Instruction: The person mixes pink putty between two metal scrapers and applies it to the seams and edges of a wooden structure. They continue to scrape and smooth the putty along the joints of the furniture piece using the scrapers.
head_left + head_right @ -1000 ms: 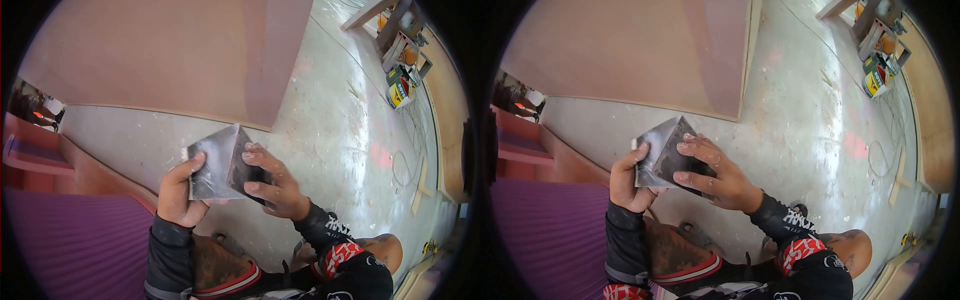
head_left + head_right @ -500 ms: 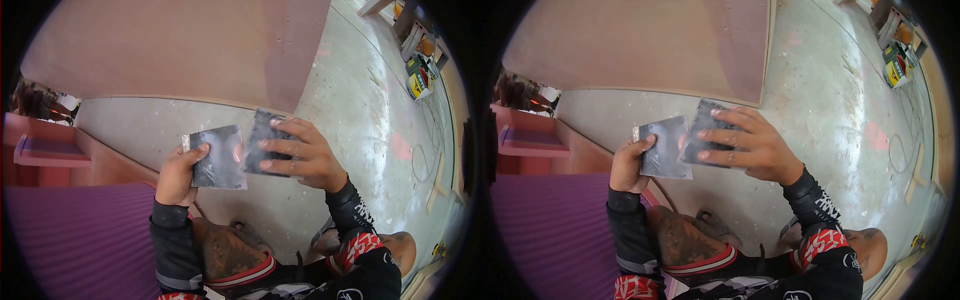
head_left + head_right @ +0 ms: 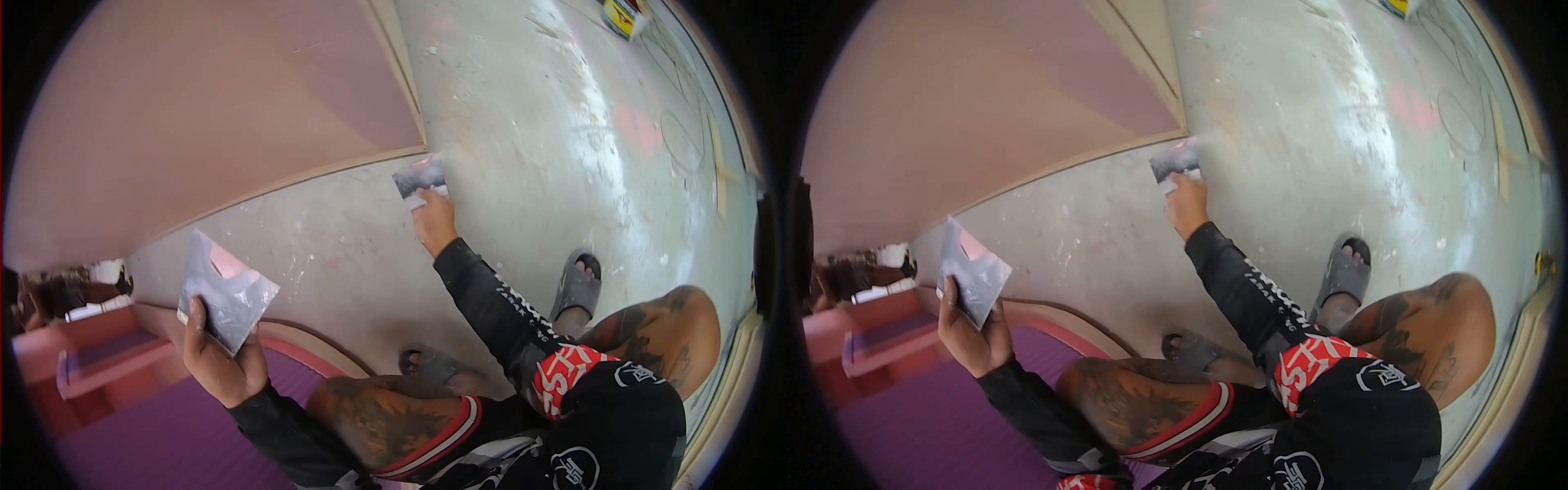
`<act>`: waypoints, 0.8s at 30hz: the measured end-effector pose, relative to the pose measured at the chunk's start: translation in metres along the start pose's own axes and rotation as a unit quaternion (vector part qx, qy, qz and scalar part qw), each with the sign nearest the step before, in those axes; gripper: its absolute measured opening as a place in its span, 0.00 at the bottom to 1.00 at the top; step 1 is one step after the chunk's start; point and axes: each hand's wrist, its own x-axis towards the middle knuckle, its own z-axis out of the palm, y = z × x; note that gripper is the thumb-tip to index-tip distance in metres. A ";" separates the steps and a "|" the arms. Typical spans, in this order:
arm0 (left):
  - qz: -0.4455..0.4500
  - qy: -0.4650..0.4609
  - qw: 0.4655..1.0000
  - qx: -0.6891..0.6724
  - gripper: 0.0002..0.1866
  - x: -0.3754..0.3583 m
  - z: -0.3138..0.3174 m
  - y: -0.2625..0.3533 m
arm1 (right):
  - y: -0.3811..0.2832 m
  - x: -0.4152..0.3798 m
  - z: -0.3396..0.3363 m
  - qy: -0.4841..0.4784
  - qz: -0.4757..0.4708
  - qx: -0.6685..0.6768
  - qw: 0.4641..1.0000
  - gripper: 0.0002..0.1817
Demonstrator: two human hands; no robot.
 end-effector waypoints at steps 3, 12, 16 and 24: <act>-0.008 -0.030 0.999 0.028 0.11 0.006 -0.014 0.001 | 0.028 0.027 0.004 0.043 -0.019 0.021 0.999 0.14; -0.010 -0.060 0.998 -0.008 0.13 0.013 -0.022 -0.002 | 0.032 0.025 0.055 0.178 -0.030 0.096 0.979 0.18; -0.021 -0.089 0.996 -0.018 0.19 0.018 -0.034 0.000 | 0.030 0.026 0.062 0.159 -0.033 0.081 0.983 0.20; -0.017 -0.070 0.997 -0.012 0.13 0.012 -0.022 0.001 | 0.017 0.027 0.095 0.140 -0.076 0.091 0.983 0.23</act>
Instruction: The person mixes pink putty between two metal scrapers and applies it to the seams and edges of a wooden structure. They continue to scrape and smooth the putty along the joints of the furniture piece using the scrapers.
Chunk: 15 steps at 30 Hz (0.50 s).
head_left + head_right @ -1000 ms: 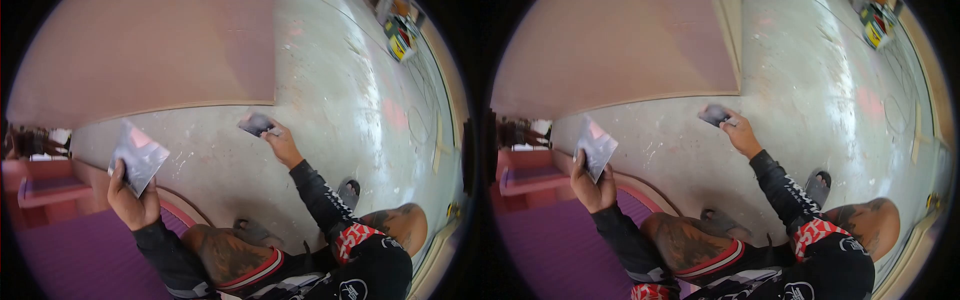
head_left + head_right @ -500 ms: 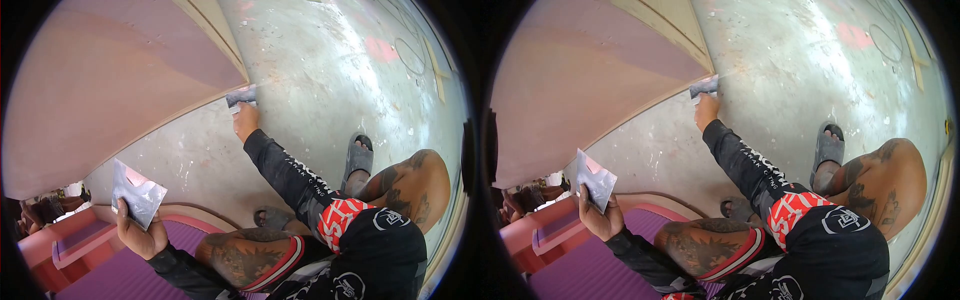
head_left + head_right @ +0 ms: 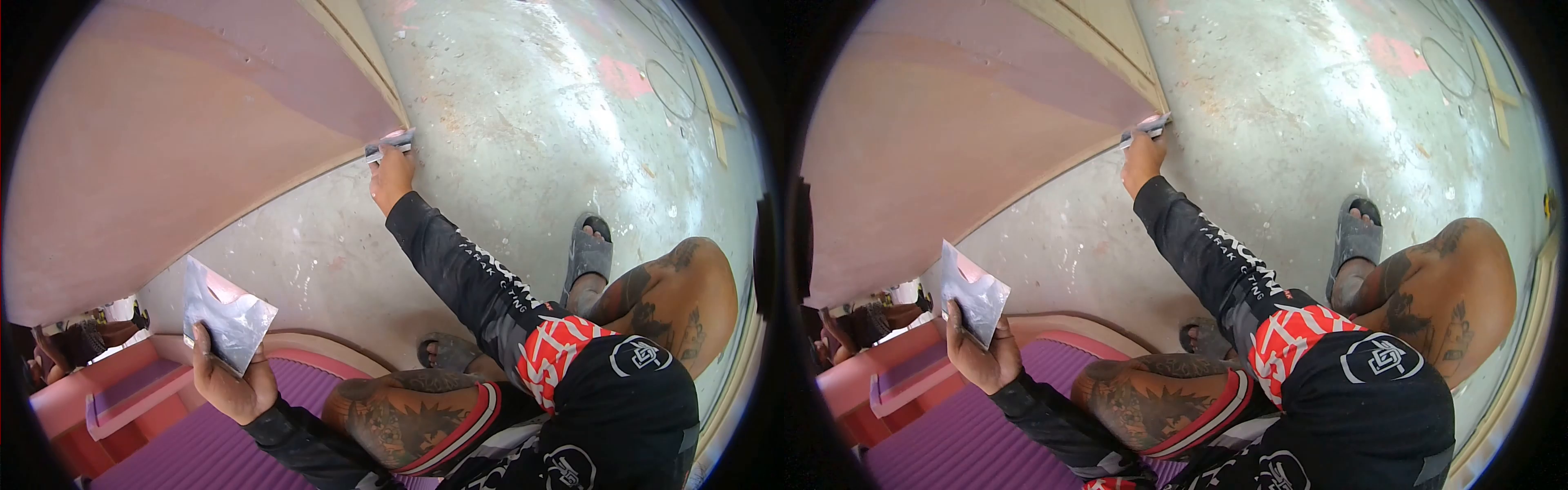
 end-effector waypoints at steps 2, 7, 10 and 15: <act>0.003 0.010 1.000 -0.004 0.13 -0.002 0.002 0.000 | 0.001 0.007 0.003 -0.001 0.032 -0.016 0.999 0.28; 0.017 0.026 1.000 0.005 0.13 -0.001 -0.007 -0.001 | 0.009 0.016 0.016 0.020 -0.002 -0.052 0.998 0.27; -0.003 -0.052 0.998 -0.019 0.19 0.004 -0.016 -0.001 | 0.017 0.016 0.027 0.015 -0.047 -0.050 0.998 0.27; 0.012 0.026 0.999 0.020 0.13 -0.002 -0.001 -0.006 | -0.001 -0.011 0.052 0.015 -0.095 -0.021 0.995 0.27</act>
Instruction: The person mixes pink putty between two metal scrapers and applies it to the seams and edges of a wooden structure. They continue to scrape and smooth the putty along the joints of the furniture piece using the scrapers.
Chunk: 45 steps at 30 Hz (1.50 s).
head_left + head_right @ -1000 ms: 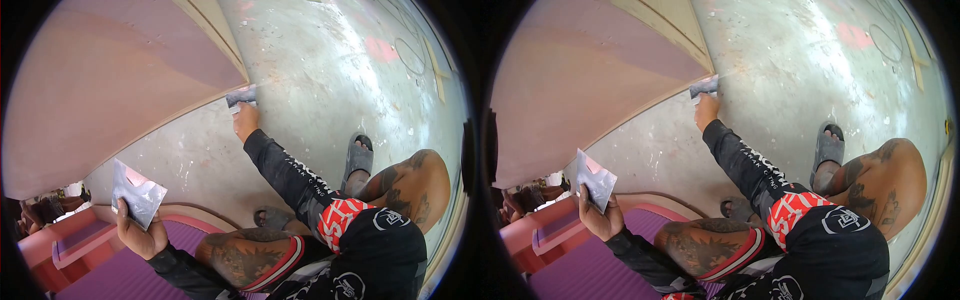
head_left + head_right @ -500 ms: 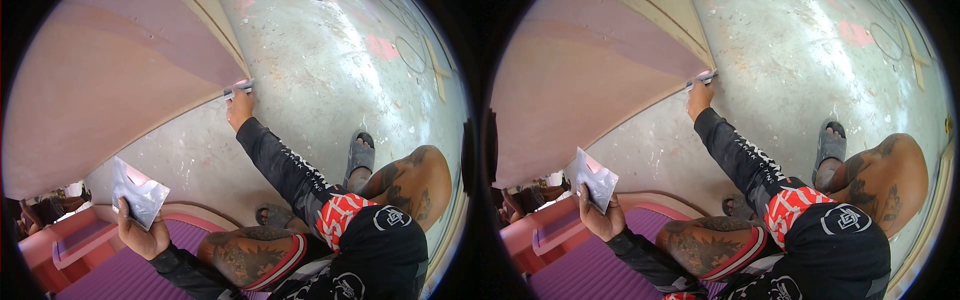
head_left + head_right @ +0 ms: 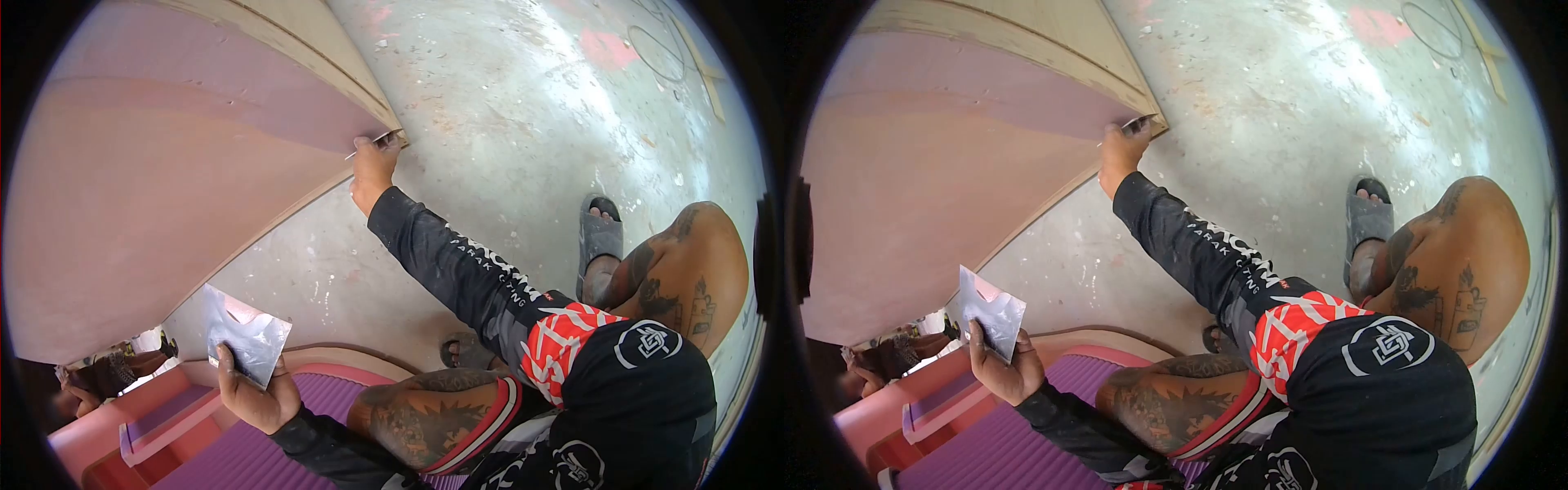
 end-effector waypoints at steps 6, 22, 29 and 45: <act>-0.009 -0.005 1.000 -0.009 0.12 0.002 0.008 0.000 | -0.024 -0.029 0.013 -0.083 0.001 -0.012 0.996 0.29; -0.109 -0.071 0.986 -0.103 0.18 0.002 0.015 0.001 | -0.099 -0.068 -0.116 -0.582 -0.233 -0.543 0.559 0.30; -0.115 -0.105 0.983 -0.096 0.17 -0.001 0.015 0.000 | -0.085 0.055 -0.109 -0.245 -0.224 -0.600 0.728 0.24; -0.177 -0.092 0.977 -0.081 0.20 -0.009 0.022 0.003 | -0.111 -0.112 -0.093 -0.637 -0.250 -0.474 0.555 0.33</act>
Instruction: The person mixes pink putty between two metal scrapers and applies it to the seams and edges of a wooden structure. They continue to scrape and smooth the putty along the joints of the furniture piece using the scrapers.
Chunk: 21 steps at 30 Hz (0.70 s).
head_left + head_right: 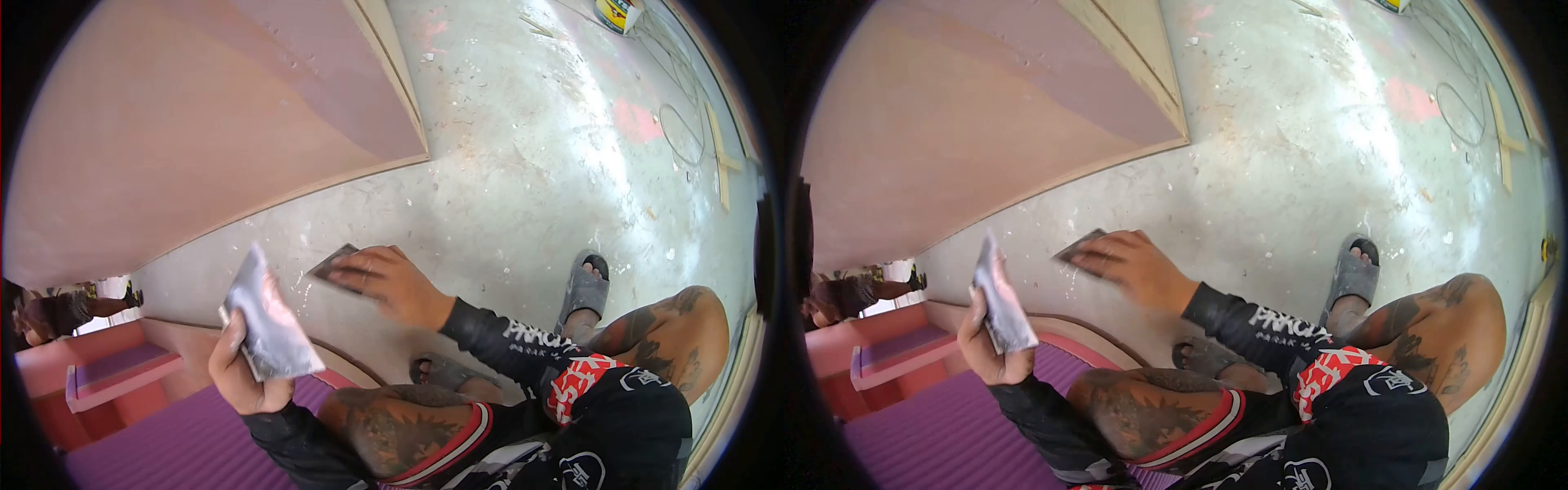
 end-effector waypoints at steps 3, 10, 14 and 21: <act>0.051 -0.016 0.997 -0.046 0.20 -0.004 -0.004 0.003 | 0.082 -0.030 0.056 0.183 0.362 0.165 0.899 0.19; 0.052 -0.023 0.998 -0.003 0.18 -0.004 -0.023 0.008 | 0.171 0.045 0.069 0.545 0.405 0.418 0.603 0.19; 0.066 -0.003 0.998 0.015 0.18 -0.006 -0.023 0.005 | 0.194 0.083 0.066 0.578 0.403 0.404 0.584 0.16; 0.065 -0.012 0.998 0.018 0.18 -0.002 -0.025 0.006 | 0.138 0.121 0.038 0.621 0.281 0.413 0.604 0.28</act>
